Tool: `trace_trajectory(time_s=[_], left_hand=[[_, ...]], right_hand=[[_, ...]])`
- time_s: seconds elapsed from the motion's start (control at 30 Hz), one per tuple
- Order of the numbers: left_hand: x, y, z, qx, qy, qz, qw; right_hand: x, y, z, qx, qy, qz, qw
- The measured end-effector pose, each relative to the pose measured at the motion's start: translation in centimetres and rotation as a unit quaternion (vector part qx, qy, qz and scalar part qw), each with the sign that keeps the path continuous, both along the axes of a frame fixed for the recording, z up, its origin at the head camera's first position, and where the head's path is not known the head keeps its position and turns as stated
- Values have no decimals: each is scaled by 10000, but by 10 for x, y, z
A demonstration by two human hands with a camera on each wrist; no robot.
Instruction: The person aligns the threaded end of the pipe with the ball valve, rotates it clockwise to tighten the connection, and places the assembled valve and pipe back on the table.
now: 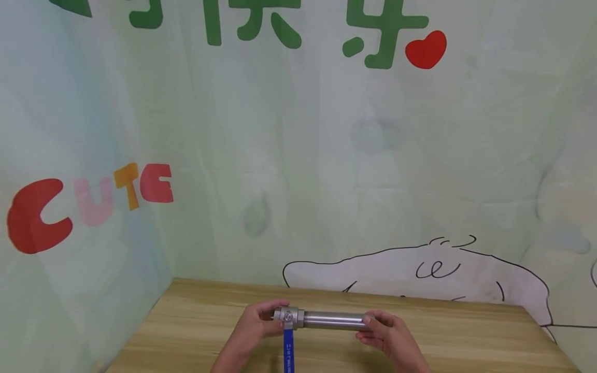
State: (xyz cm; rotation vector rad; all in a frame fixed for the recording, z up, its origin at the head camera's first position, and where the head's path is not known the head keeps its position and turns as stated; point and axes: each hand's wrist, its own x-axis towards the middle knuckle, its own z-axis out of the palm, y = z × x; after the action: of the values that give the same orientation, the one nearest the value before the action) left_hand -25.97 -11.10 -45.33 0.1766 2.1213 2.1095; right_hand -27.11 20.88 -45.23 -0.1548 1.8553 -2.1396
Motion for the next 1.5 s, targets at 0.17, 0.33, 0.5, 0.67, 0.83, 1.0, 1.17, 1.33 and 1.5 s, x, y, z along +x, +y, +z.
trace_trajectory(time_s=[0.17,0.33,0.5,0.67,0.83,1.0,1.17,1.33,1.5], left_hand=[[1,0,1,-7,8,-18,10000],[2,-2,1,-10,-23,9,10000],[1,-3,-1,-21,-56,21,10000],[2,-6,-2,-43,-51,36,10000],[3,-6,-1,-61,-25,32,10000],[3,-6,-2,-29,43,-50,10000],[3,-4,-2,-24,58,-81,9999],[2,0,1,-41,31,-137,9999],[4,-1,3,-40,44,-133,9999]], right_hand=[[-2,0,-2,75,-86,-77,9999],[-2,-1,-2,167,-54,-88,9998],[1,-3,0,296,39,-185,9994],[2,-5,0,669,73,-194,9975],[2,-5,-1,688,165,-162,9974],[2,-5,-2,433,79,-132,9989],[1,-1,-4,442,50,-19,9990],[0,5,-5,656,143,-93,9977],[-2,4,-5,673,141,-144,9975]])
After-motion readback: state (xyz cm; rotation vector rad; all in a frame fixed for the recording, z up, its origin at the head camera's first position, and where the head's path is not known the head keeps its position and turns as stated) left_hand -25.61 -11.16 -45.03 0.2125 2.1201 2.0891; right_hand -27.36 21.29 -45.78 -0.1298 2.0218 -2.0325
